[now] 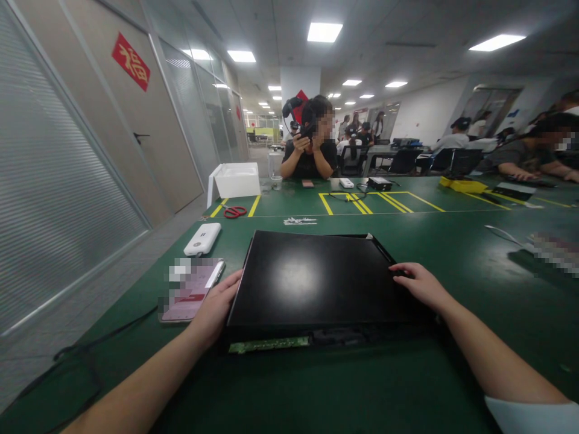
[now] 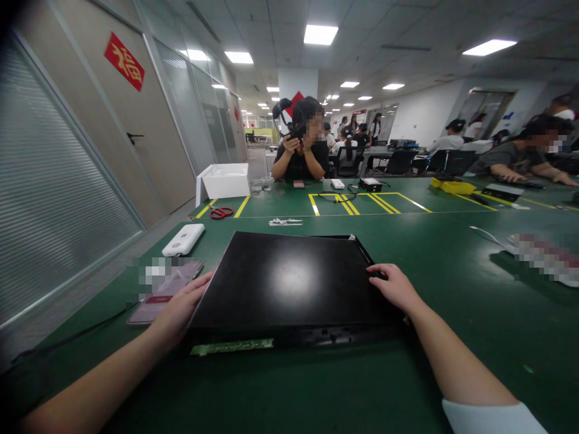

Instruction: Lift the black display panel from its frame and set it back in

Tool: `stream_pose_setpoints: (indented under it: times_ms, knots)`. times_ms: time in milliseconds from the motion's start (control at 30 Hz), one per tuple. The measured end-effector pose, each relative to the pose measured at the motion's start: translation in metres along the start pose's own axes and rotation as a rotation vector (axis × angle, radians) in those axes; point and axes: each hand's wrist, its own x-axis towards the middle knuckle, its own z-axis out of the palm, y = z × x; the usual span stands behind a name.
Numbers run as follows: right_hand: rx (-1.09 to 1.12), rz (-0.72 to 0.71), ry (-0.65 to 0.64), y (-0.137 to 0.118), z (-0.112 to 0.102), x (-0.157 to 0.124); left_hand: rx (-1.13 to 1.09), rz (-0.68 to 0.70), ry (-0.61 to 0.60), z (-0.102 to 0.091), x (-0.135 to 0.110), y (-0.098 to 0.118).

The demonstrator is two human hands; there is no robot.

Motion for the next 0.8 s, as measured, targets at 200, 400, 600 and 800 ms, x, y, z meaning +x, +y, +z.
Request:
stream_pose_setpoints:
  times_ms: [200, 400, 600, 800]
  knots:
    - [-0.008, -0.02, 0.006, -0.0013, 0.0, -0.0003, 0.026, 0.038, -0.023, 0.0028, -0.0024, 0.0016]
    - [0.017, 0.009, 0.024, 0.0002, -0.0023, -0.001, 0.035, 0.09, 0.005, 0.0004, -0.0007, -0.0024]
    - [0.024, 0.036, 0.026, -0.0009, -0.0051, -0.0022, -0.049, 0.07, -0.065, 0.0025, 0.002, -0.0046]
    - [0.033, 0.027, 0.027, 0.0021, -0.0037, -0.001, 0.012, 0.147, -0.118, 0.0032, -0.0055, -0.0022]
